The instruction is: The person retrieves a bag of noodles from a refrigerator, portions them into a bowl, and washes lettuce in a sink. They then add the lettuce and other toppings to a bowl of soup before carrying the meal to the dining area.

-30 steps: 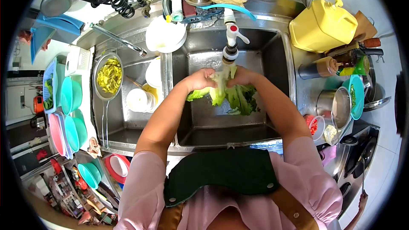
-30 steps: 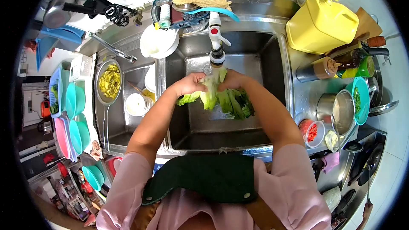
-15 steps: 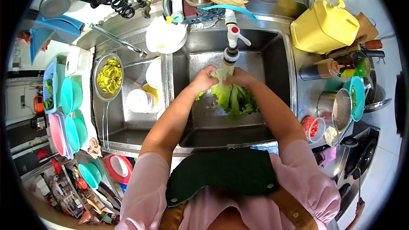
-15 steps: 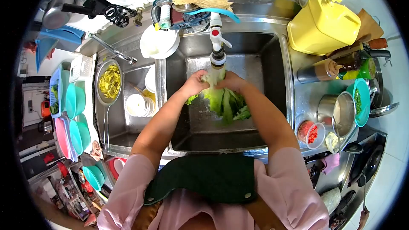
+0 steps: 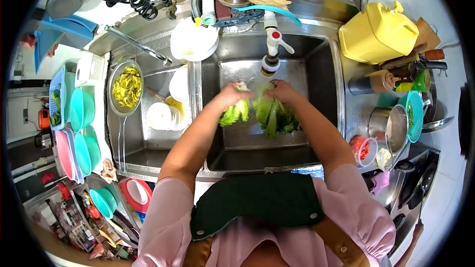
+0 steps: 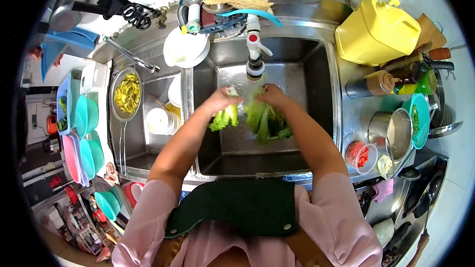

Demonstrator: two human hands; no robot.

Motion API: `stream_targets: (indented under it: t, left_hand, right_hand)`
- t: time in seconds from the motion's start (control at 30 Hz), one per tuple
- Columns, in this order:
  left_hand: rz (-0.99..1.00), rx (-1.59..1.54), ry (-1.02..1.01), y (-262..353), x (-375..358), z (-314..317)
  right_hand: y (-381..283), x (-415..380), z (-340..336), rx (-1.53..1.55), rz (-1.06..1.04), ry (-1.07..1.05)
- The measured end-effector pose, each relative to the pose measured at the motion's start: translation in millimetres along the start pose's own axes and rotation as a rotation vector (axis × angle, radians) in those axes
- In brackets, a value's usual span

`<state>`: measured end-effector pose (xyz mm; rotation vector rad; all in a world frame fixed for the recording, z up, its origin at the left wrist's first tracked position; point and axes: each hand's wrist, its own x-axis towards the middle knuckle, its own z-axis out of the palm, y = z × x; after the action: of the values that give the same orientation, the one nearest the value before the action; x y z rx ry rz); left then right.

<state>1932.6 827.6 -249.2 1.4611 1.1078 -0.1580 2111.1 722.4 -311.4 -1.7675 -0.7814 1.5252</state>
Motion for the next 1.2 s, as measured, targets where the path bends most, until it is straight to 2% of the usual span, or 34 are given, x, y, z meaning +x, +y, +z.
stream_targets:
  t: [0.03,0.07,0.1,0.17,0.23,0.3,0.33,0.4,0.43,0.5,0.53,0.6,0.63,0.67,0.7,0.73,0.77,0.8,0.87,0.9,0.93,1.0,1.03,1.07,1.13,1.17,1.2]
  left_hand:
    - [0.115,0.005,0.083,-14,7,13]
    - [0.198,-0.255,-0.049,-27,19,24]
    - [0.174,-0.286,-0.029,-17,13,24]
    - [0.149,-0.316,-0.015,-10,9,21]
    - [0.012,-0.283,-0.207,-15,16,7]
    - [0.010,-0.269,-0.183,-18,11,-1]
    - [0.013,-0.256,-0.159,-3,-2,-5]
    - [-0.054,-0.266,-0.179,5,-17,-8]
    - [-0.082,-0.358,-0.155,-4,-11,-7]
    - [-0.101,-0.460,-0.155,-4,-14,-7]
    - [-0.103,-0.464,-0.154,-10,-9,-5]
    - [-0.056,-0.345,-0.235,-22,2,1]
    - [-0.063,-0.378,-0.237,-23,2,4]
    - [-0.062,-0.377,-0.235,-22,5,5]
    - [-0.039,-0.136,-0.271,-20,10,4]
    - [-0.019,0.106,-0.305,-21,13,5]
    - [0.032,0.242,-0.195,-42,26,15]
    - [0.032,0.242,-0.194,-56,36,23]
    - [0.243,0.447,-0.144,-70,47,36]
    - [0.124,0.475,-0.098,-48,23,35]
    - [0.128,0.474,-0.097,-40,13,37]
    - [-0.169,0.611,0.015,-37,-1,42]
    - [-0.151,0.616,-0.051,-41,-3,42]
    - [-0.152,0.616,-0.051,-50,-2,43]
    - [-0.159,0.571,-0.081,-65,-1,46]
    - [-0.207,0.553,-0.030,-64,-6,47]
    - [-0.209,0.552,-0.028,-73,-1,46]
  right_hand:
    - [-7,-3,7,-0.005,-0.002,-0.006]
    - [-14,-6,17,0.098,0.061,0.033]
    - [-19,-8,22,0.203,0.125,0.075]
    - [-9,-3,23,0.252,0.124,0.111]
    - [-13,-8,20,0.303,0.125,0.146]
    - [-24,-15,8,0.013,0.023,-0.079]
    - [-27,-16,6,0.015,0.022,-0.077]
    - [-32,-18,3,-0.292,0.024,0.174]
    - [-26,-16,0,-0.292,0.020,0.178]
    - [-6,-10,-3,0.049,0.011,0.015]
    - [-21,-22,2,0.046,0.013,0.012]
    - [-47,-46,9,0.506,0.158,-0.094]
    - [-44,-47,8,0.505,0.158,-0.095]
    - [-40,-45,6,0.553,0.106,-0.189]
    - [-37,-43,7,0.601,0.052,-0.286]
    - [-36,-42,10,0.604,0.051,-0.291]
    - [-35,-42,14,0.523,0.035,-0.317]
    - [-34,-42,16,0.441,0.018,-0.341]
    - [-23,-35,23,0.349,-0.018,-0.281]
    - [-16,-32,26,0.257,-0.051,-0.223]
    - [-8,-29,25,0.254,-0.053,-0.221]
    - [6,-29,24,-0.089,0.037,-0.225]
    - [6,-38,24,-0.309,-0.029,-0.181]
    - [18,-37,24,-0.309,-0.030,-0.182]
    - [47,-30,24,-0.612,0.210,-0.133]
    - [58,-30,21,-0.612,0.208,-0.134]
    - [65,-32,18,-0.637,0.174,0.002]
